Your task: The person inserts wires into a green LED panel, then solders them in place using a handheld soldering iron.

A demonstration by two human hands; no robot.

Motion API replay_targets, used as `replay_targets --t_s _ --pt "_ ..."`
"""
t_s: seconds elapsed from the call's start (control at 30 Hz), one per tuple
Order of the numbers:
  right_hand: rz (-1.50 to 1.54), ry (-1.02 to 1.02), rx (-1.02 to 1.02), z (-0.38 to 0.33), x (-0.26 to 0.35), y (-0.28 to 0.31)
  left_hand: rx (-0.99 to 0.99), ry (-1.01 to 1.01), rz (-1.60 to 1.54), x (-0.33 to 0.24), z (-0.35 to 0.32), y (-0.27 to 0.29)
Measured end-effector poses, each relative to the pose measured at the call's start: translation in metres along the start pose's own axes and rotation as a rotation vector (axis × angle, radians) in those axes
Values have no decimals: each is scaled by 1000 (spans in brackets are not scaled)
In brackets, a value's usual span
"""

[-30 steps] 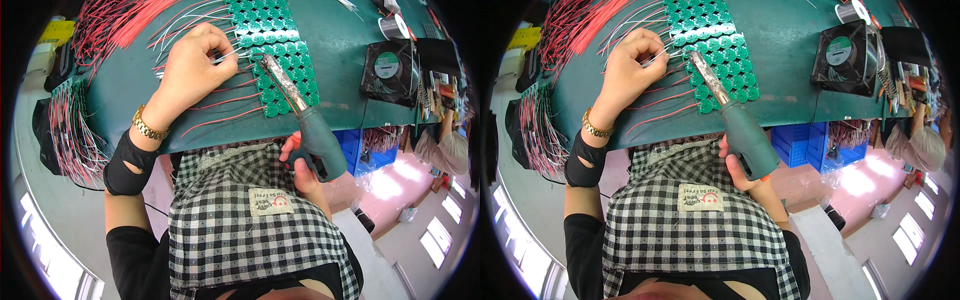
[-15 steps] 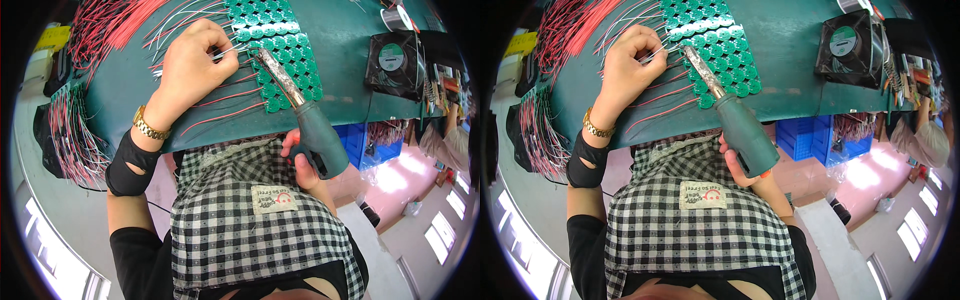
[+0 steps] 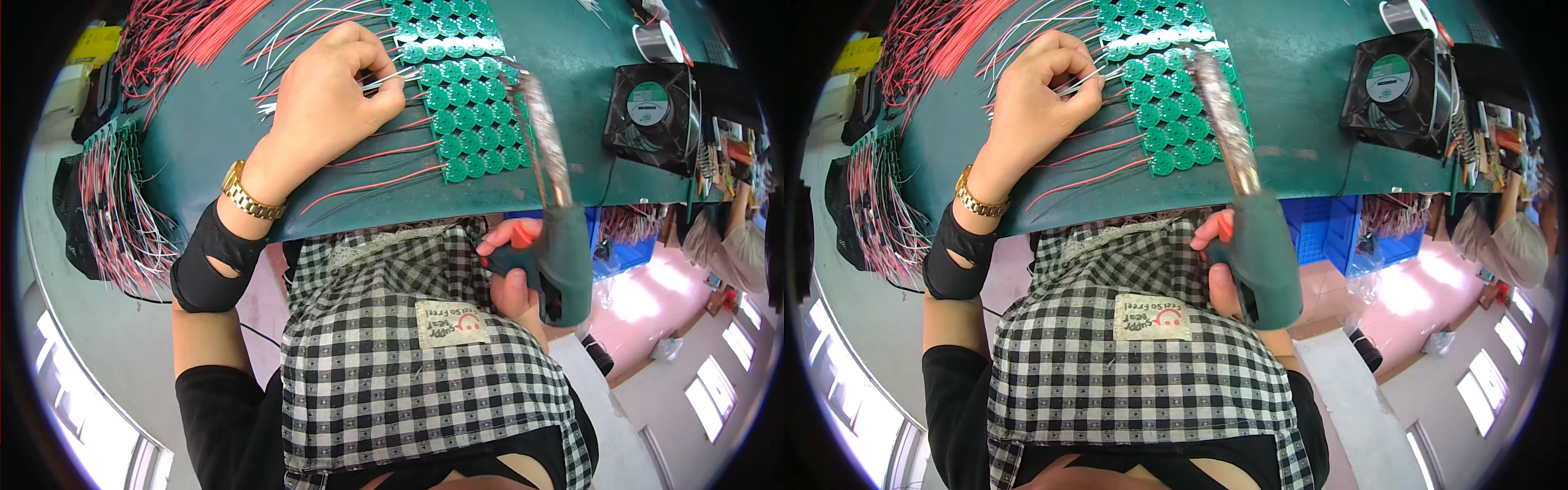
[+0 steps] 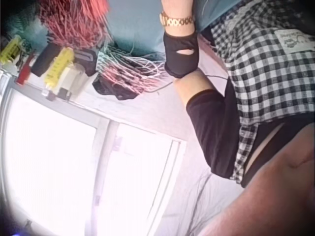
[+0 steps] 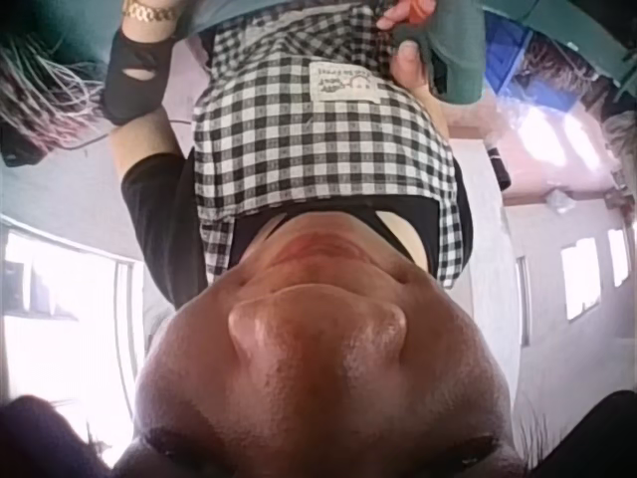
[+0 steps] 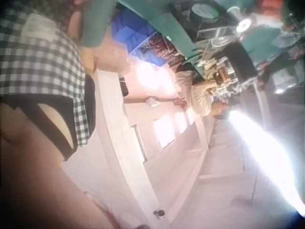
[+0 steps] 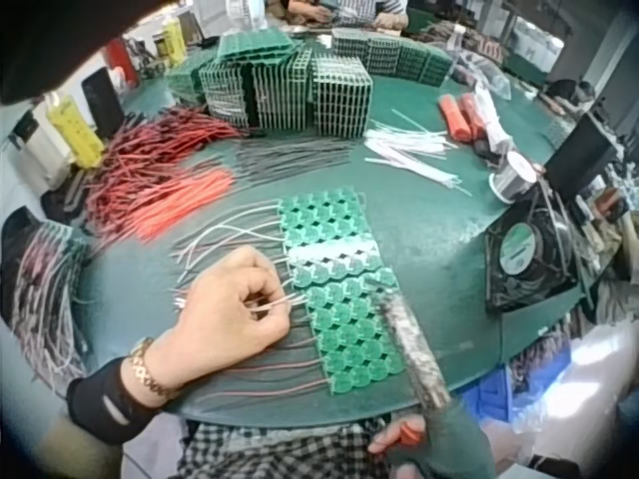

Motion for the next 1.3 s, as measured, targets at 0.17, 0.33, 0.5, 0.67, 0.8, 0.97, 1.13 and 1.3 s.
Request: replay_targets --t_s 0.17,0.33,0.5,0.67,0.8,0.97,1.13,1.3 --pt "-64 -38 -45 2 3 -3 12 -14 15 -1 0 -1" --pt "135 -78 -50 -6 -16 -1 -11 -103 -4 -5 0 -2" --pt "60 -77 23 -7 -12 -2 41 -100 33 -9 2 -1" --pt "43 -49 45 -9 -9 -1 -154 -349 93 -27 2 20" --pt "104 -177 -18 -15 -12 -1 140 18 -107 -26 -13 -3" --pt "85 -297 -26 -20 -20 1 136 -32 -56 -24 -14 -8" --pt "63 -222 57 -21 -17 -3 138 -1 -56 -20 -13 -10" --pt "48 -234 64 -25 -20 -2 149 -2 -68 -22 -13 -8"
Point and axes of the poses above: each hand's wrist, its own z-axis towards the middle knuckle, its own y-axis out of the back of the hand, x = y × z, the point moved 6 cm from there along z, towards the middle knuckle, and after that the axes turned 8 degrees about -y, right-handed, at the moved point
